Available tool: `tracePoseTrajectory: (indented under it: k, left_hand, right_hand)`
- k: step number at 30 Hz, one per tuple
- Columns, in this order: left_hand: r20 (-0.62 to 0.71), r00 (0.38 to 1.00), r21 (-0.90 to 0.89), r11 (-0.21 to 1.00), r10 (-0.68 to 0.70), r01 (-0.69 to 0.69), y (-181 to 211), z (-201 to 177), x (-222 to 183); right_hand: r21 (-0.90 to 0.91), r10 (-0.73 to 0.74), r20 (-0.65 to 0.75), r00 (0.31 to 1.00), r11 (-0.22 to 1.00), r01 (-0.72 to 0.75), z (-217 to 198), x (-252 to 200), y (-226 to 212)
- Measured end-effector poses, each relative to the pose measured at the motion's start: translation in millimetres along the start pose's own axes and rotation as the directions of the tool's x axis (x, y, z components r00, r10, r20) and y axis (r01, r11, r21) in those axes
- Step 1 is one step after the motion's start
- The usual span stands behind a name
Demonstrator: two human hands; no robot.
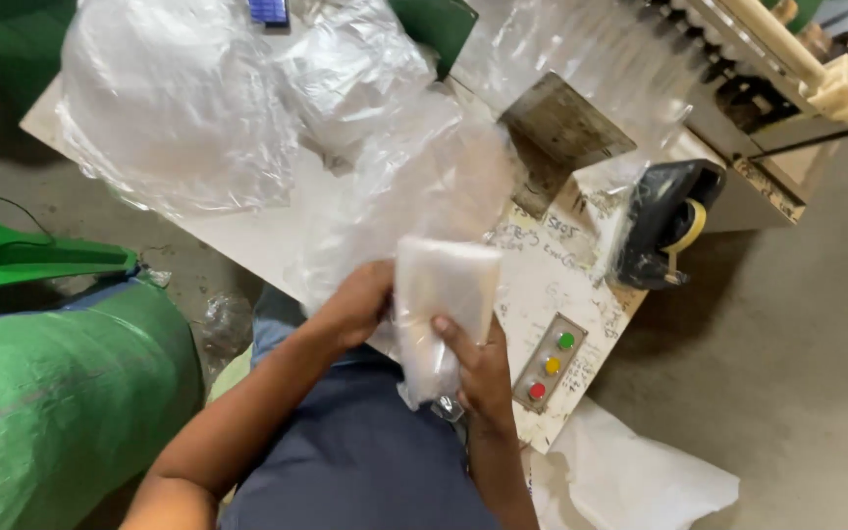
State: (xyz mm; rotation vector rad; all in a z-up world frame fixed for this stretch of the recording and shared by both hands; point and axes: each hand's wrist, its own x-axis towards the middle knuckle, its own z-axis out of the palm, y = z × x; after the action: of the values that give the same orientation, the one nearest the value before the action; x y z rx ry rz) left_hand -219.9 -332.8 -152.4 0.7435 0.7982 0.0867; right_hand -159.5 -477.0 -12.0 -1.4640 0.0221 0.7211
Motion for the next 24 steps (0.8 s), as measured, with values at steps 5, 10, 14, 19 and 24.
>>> tracePoseTrajectory:
  k: [5, 10, 14, 19, 24]
  left_hand:
    - [-0.093, 0.988, 0.148, 0.983, 0.121, -0.106, 56, 40, -50]
    - [-0.144, 0.932, 0.047, 0.943, 0.332, -0.329, 30, 50, -53]
    - [0.58, 0.215, 0.659, -0.297, 0.786, -0.691, 35, 55, -67]
    - [0.758, 0.041, 0.528, -0.575, 0.651, -0.625, 41, 57, -83]
    - [0.348, 0.382, 0.619, 0.097, 0.856, -0.779, 53, 86, -87]
  right_hand:
    - [-0.166, -0.16, -0.271, 0.949, 0.979, 0.118, 10, -27, -25]
    - [-0.515, -0.084, 0.076, 0.994, 0.85, 0.111, -8, -27, 1]
    - [-0.842, -0.043, 0.339, 0.94, 0.431, 0.323, 2, -21, -43]
    - [-0.674, -0.011, 0.173, 0.985, 0.728, 0.127, -45, -3, -23]
    - [0.363, 0.096, 0.303, 0.948, 0.908, -0.208, -80, -12, 42]
